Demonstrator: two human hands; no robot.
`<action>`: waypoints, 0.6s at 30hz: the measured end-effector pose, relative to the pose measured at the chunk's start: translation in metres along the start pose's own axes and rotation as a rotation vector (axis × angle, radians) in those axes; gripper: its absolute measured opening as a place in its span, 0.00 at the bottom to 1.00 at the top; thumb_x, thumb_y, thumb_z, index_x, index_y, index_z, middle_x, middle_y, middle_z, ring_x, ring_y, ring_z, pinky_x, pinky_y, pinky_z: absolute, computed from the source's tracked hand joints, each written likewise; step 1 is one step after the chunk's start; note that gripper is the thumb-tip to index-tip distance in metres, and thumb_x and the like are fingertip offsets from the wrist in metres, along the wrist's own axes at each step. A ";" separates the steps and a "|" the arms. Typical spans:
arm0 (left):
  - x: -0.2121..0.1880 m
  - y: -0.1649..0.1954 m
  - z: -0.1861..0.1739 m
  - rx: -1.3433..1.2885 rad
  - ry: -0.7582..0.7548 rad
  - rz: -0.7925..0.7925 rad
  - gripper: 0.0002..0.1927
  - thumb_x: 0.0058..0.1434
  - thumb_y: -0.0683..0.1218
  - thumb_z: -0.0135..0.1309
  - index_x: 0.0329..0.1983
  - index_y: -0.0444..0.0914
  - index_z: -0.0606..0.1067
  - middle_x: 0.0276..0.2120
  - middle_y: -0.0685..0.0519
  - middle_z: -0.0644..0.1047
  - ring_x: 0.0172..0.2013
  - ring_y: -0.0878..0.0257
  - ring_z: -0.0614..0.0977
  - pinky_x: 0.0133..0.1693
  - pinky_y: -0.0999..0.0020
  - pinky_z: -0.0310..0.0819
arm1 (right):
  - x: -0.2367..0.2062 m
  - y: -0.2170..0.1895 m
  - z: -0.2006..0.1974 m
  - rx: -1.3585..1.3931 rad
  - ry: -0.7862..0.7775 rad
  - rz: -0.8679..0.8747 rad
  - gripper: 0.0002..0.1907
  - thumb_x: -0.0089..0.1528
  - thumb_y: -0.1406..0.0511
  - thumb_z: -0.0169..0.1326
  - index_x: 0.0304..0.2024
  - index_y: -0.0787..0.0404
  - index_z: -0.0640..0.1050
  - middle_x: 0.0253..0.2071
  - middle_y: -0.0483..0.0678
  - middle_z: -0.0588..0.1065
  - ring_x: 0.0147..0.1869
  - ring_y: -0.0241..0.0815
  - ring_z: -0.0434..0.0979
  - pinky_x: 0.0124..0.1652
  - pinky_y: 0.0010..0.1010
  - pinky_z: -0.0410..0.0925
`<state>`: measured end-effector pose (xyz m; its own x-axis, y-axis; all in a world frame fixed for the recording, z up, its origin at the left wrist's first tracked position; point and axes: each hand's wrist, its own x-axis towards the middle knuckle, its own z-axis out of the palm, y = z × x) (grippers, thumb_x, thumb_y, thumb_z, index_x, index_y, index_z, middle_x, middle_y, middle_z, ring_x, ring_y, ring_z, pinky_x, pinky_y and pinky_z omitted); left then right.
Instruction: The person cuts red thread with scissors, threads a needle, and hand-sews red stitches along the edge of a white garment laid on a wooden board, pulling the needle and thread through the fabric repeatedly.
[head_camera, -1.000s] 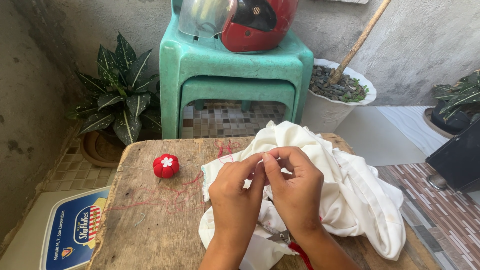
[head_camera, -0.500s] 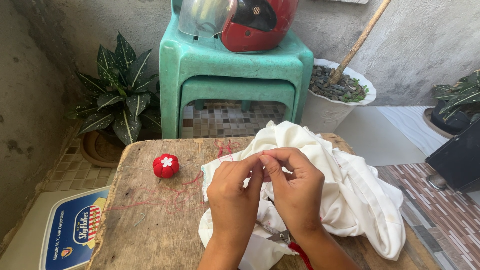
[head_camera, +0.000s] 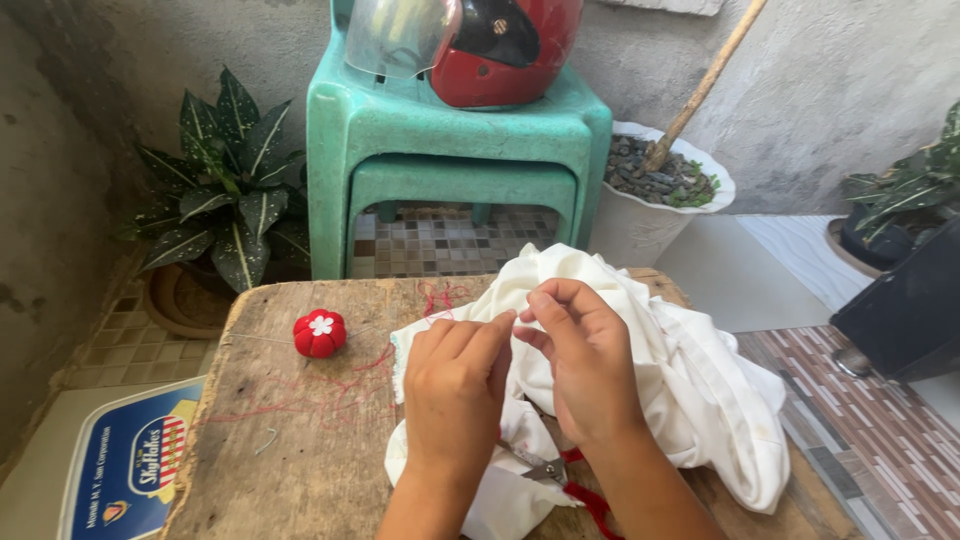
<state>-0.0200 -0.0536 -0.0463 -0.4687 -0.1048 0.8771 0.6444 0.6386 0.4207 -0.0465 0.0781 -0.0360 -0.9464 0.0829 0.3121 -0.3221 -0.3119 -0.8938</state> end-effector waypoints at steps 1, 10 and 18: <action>0.000 -0.002 0.003 -0.006 0.002 -0.009 0.13 0.54 0.38 0.62 0.44 0.39 0.81 0.29 0.53 0.79 0.34 0.56 0.78 0.39 0.62 0.71 | 0.005 0.001 -0.005 0.060 -0.013 0.036 0.06 0.65 0.66 0.55 0.41 0.62 0.76 0.38 0.43 0.74 0.44 0.34 0.74 0.48 0.33 0.70; 0.009 -0.009 0.017 -0.155 0.079 -0.160 0.10 0.55 0.38 0.64 0.41 0.38 0.82 0.28 0.51 0.79 0.31 0.58 0.79 0.36 0.64 0.74 | 0.030 0.012 -0.022 0.152 -0.151 0.059 0.07 0.66 0.67 0.58 0.41 0.66 0.77 0.35 0.47 0.75 0.40 0.39 0.74 0.47 0.34 0.70; 0.015 -0.007 0.021 -0.291 0.135 -0.269 0.09 0.56 0.39 0.65 0.41 0.38 0.82 0.30 0.53 0.82 0.29 0.64 0.81 0.32 0.69 0.76 | 0.030 0.026 -0.014 0.133 -0.060 -0.027 0.07 0.63 0.69 0.59 0.41 0.68 0.80 0.38 0.49 0.80 0.40 0.38 0.79 0.46 0.33 0.74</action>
<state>-0.0444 -0.0440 -0.0410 -0.5724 -0.3501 0.7415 0.6626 0.3351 0.6698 -0.0840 0.0861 -0.0540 -0.9331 0.0372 0.3577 -0.3376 -0.4331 -0.8357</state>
